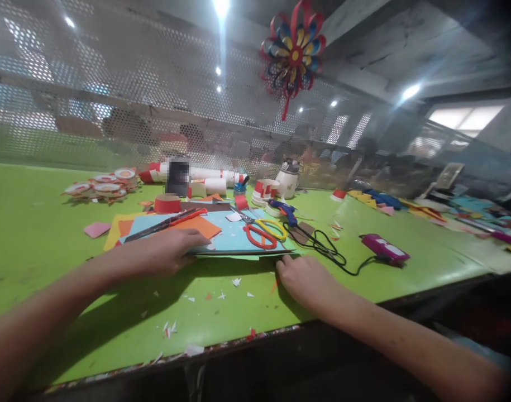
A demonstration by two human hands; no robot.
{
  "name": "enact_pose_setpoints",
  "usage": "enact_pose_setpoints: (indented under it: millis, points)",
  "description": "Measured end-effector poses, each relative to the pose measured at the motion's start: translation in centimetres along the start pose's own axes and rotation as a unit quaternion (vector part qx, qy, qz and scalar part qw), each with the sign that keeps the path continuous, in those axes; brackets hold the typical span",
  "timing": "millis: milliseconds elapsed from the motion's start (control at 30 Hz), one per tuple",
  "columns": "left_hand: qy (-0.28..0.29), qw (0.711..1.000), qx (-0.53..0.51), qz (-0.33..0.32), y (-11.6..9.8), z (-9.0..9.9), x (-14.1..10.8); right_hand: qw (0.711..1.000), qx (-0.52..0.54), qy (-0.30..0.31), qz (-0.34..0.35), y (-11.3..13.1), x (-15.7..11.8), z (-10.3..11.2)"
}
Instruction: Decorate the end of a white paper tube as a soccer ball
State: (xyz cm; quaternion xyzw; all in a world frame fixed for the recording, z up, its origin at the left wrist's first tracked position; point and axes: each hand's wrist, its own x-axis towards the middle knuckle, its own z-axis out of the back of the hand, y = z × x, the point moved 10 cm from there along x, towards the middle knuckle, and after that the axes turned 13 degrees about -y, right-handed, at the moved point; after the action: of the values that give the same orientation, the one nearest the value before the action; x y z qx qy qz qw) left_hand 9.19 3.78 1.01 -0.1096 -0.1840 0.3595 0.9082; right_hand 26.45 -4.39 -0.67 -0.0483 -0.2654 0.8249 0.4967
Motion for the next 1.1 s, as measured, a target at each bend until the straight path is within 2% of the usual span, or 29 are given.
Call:
enact_pose_setpoints:
  millis: [267,467,567,700,800,933,1100]
  points:
    - [0.027,0.999,0.026,0.004,-0.8,-0.1,-0.3,0.999,0.016,-0.012,0.032,-0.5,0.8,0.0]
    - [0.026,0.999,0.033,0.001,-1.0,-0.1,-0.2,0.997,0.045,-0.061,0.024,-0.9,0.9,-0.4]
    - [0.032,0.998,0.045,-0.009,-1.1,-0.2,-0.6,0.992,0.072,-0.103,0.018,-0.4,-0.2,0.7]
    - [0.045,0.997,0.062,-0.007,-1.4,-0.2,-1.3,0.972,0.153,-0.177,0.008,-0.4,-0.7,3.7]
    - [0.017,0.999,0.037,-0.013,-2.2,0.6,-1.1,0.935,0.257,-0.245,-0.015,-2.0,0.8,5.7]
    - [-0.033,0.999,-0.005,0.006,-2.7,1.9,-0.6,0.919,0.288,-0.268,-0.018,-3.1,4.4,5.8]
    - [-0.12,0.982,-0.136,0.05,-1.8,4.0,-0.1,0.909,0.299,-0.288,0.035,-1.0,7.1,6.2]
